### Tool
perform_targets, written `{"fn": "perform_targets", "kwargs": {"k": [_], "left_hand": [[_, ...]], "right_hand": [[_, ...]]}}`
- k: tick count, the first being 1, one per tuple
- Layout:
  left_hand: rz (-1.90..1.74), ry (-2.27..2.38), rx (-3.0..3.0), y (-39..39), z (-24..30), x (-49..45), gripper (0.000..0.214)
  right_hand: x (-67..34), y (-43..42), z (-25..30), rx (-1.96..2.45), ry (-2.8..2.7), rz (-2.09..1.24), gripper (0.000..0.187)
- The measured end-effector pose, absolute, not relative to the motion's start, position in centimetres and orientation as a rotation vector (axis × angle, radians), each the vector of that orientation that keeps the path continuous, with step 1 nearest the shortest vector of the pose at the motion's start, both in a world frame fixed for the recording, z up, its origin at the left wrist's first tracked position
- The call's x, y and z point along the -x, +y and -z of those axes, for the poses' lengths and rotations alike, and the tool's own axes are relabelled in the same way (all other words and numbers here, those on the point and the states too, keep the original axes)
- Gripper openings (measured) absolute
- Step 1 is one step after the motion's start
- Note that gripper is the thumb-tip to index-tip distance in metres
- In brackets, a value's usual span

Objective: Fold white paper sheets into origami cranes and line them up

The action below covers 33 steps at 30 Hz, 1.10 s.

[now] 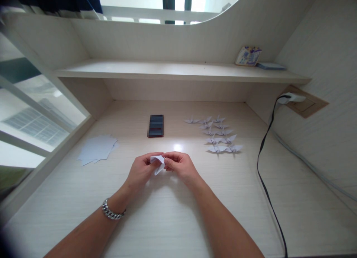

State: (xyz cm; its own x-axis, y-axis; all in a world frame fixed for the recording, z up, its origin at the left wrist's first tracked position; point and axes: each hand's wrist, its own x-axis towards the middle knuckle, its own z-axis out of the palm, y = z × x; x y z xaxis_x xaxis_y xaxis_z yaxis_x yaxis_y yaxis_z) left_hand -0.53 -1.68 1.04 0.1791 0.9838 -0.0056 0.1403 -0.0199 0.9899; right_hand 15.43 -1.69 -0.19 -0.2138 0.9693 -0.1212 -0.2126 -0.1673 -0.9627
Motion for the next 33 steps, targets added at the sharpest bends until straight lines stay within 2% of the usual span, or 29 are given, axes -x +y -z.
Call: {"fn": "perform_targets", "kwargs": {"k": [8, 15, 25, 33], "left_hand": [[-0.983, 1.146, -1.481, -1.6, -1.0, 0.6, 0.029], [-1.007, 1.101, -1.457, -1.7, -0.8, 0.2, 0.024], [-1.016, 1.032, -1.305, -1.9, 0.0, -0.1, 0.046], [-1.033, 0.95, -1.083, -2.0, -0.4, -0.3, 0.045]], "right_hand": [[-15.4, -1.8, -0.2, 1.065, -1.27, -1.42, 0.029], [-14.9, -2.3, -0.4, 1.191, -1.363, -1.142, 0.021], [-14.3, -2.9, -0.9, 1.298, -1.368, -0.823, 0.019], [-14.1, -3.0, -1.0, 1.288, -1.352, -0.795, 0.019]]}}
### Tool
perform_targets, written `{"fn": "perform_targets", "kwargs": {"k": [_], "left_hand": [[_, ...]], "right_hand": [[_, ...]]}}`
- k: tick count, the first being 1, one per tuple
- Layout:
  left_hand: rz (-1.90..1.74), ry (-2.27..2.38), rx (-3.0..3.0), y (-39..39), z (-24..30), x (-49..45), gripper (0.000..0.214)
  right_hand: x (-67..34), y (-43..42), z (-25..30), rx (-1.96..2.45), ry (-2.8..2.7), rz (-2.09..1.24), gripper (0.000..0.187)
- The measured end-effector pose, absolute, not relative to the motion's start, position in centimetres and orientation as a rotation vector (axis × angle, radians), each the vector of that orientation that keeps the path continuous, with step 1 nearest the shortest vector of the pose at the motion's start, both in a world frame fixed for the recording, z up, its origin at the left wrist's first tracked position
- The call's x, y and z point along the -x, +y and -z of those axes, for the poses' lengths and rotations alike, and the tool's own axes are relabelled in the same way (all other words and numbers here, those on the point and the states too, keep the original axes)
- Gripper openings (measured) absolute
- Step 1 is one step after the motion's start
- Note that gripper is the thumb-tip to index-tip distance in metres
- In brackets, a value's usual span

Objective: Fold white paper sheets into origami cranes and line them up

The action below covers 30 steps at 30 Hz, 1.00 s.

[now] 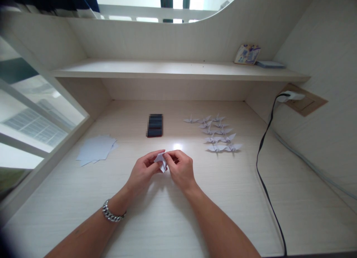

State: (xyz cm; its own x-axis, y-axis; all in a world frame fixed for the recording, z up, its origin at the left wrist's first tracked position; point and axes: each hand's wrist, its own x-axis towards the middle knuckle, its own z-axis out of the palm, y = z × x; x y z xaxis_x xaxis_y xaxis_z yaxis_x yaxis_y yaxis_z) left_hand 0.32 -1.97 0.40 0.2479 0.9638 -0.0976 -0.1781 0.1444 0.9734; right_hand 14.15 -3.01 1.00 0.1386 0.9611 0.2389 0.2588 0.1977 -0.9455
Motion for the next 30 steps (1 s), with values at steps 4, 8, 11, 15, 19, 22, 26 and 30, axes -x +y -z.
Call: {"fn": "perform_targets", "kwargs": {"k": [4, 8, 11, 15, 19, 22, 26, 30], "left_hand": [[-1.029, 0.954, -1.068, -2.0, -0.7, -0.3, 0.047], [-1.05, 0.969, -1.069, -1.9, -0.7, -0.3, 0.046], [-1.054, 0.967, -1.063, -1.8, -0.6, -0.2, 0.044], [-1.041, 0.984, -1.054, -1.7, -0.7, -0.1, 0.044], [-1.039, 1.008, -1.064, -1.6, -0.7, 0.0, 0.042], [-1.039, 1.057, -1.104, -1.6, -0.5, 0.1, 0.037], [-1.038, 1.129, -1.185, -1.5, -0.2, 0.1, 0.032], [-1.025, 1.158, -1.222, -1.5, -0.3, 0.2, 0.03]], "right_hand": [[-14.1, -3.0, -0.9, 1.288, -1.352, -0.804, 0.019], [-14.2, -2.9, -0.7, 1.287, -1.361, -0.821, 0.02], [-14.4, -2.8, -0.7, 1.282, -1.352, -0.85, 0.021], [-14.7, -2.6, -0.9, 1.269, -1.354, -0.924, 0.022], [-15.0, -2.4, -0.8, 1.226, -1.379, -1.021, 0.019], [-15.0, -2.4, -0.7, 1.226, -1.372, -1.049, 0.019], [-15.2, -2.2, -0.5, 1.231, -1.358, -1.139, 0.018], [-15.5, -1.9, -0.6, 1.228, -1.349, -1.259, 0.018]]}}
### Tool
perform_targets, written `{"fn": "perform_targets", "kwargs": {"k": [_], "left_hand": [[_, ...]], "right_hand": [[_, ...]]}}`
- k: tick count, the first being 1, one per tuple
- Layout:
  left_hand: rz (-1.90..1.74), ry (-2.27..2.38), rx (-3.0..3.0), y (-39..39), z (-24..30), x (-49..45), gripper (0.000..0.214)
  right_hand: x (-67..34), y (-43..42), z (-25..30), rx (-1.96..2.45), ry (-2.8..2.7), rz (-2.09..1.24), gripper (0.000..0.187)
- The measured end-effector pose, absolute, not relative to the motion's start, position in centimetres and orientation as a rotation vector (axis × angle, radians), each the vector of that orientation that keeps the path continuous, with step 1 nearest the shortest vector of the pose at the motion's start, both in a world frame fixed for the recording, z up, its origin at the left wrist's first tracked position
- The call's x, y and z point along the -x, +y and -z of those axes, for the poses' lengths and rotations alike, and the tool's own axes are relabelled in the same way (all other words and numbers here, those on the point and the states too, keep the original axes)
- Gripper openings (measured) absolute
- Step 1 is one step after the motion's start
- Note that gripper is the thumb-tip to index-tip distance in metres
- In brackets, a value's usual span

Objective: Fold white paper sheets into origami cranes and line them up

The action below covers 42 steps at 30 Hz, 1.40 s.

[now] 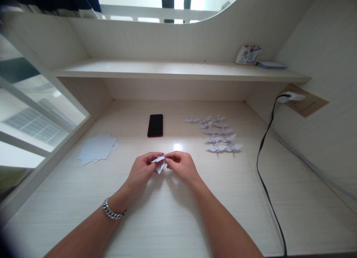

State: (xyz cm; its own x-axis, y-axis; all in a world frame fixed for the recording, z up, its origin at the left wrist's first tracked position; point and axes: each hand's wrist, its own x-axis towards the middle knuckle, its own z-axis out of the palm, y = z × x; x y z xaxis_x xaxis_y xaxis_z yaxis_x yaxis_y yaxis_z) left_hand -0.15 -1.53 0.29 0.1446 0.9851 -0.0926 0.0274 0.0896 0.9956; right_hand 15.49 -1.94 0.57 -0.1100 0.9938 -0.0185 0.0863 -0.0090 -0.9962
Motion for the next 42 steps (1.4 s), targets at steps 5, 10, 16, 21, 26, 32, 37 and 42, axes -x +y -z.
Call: {"fn": "perform_targets", "kwargs": {"k": [5, 10, 16, 21, 26, 32, 37, 42], "left_hand": [[-1.051, 1.14, -1.216, -1.4, -0.4, 0.1, 0.029], [-1.194, 1.184, -1.184, -1.2, -0.2, 0.3, 0.033], [-1.228, 1.201, -1.23, -1.1, 0.0, 0.6, 0.036], [-1.229, 1.202, -1.262, -1.2, 0.1, 0.6, 0.04], [-1.247, 1.248, -1.255, -1.2, 0.0, 0.6, 0.042], [-1.261, 1.266, -1.23, -1.1, -0.2, 0.7, 0.048], [-1.267, 1.261, -1.201, -1.0, -0.3, 0.7, 0.043], [-1.281, 1.243, -1.198, -1.1, -0.3, 0.7, 0.044]], "right_hand": [[-15.3, -2.0, -0.3, 1.184, -1.28, -1.24, 0.021], [-14.5, -2.2, -0.1, 1.229, -1.111, -1.307, 0.027], [-13.7, -2.6, -0.7, 1.193, -1.009, -1.701, 0.032], [-13.7, -2.7, -0.5, 1.176, -1.042, -1.687, 0.031], [-13.6, -2.7, -0.4, 1.206, -1.064, -1.663, 0.033], [-13.8, -2.8, -0.3, 1.137, -1.147, -1.699, 0.03], [-14.3, -2.8, -0.7, 1.076, -1.136, -1.794, 0.028], [-14.1, -2.8, -0.9, 1.08, -1.055, -1.795, 0.032]]}}
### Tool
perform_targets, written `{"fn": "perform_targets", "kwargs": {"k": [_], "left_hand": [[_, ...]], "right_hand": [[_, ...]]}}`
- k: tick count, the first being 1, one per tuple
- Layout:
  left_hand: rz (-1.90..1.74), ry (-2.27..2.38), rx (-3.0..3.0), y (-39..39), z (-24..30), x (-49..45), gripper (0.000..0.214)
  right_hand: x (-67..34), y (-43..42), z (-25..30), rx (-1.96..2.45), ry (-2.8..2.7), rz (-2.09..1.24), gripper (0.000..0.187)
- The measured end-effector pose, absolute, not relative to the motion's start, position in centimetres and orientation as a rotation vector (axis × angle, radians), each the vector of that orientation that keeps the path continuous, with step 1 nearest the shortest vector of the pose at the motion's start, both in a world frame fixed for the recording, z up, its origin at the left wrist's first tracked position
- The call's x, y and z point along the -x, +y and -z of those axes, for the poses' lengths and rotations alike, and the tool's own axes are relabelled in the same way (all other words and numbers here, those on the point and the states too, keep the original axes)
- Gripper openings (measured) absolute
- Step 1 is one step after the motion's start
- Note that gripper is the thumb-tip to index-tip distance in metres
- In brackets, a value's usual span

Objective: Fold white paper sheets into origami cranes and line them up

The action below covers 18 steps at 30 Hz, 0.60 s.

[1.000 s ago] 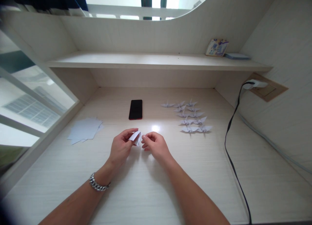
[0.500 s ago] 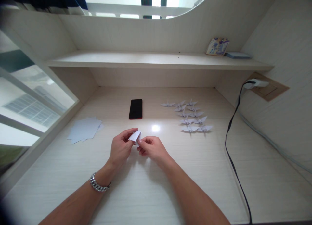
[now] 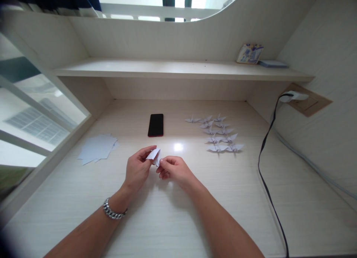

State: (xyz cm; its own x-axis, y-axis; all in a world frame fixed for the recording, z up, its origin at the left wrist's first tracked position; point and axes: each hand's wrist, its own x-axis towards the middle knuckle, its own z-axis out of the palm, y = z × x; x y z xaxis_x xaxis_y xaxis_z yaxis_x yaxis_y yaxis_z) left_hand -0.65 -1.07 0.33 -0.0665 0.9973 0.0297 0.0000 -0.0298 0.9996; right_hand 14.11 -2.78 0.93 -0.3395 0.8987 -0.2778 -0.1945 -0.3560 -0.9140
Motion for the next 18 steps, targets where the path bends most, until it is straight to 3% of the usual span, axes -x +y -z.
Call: {"fn": "perform_targets", "kwargs": {"k": [14, 18], "left_hand": [[-1.291, 1.239, -1.153, -0.5, 0.3, 0.9, 0.044], [-1.308, 1.229, -1.014, 0.1, 0.9, 1.3, 0.035]], "right_hand": [[-14.4, -2.5, 0.2, 1.2, -1.389, -1.654, 0.018], [-14.2, -1.4, 1.1, 1.421, -1.358, -1.168, 0.022]]}}
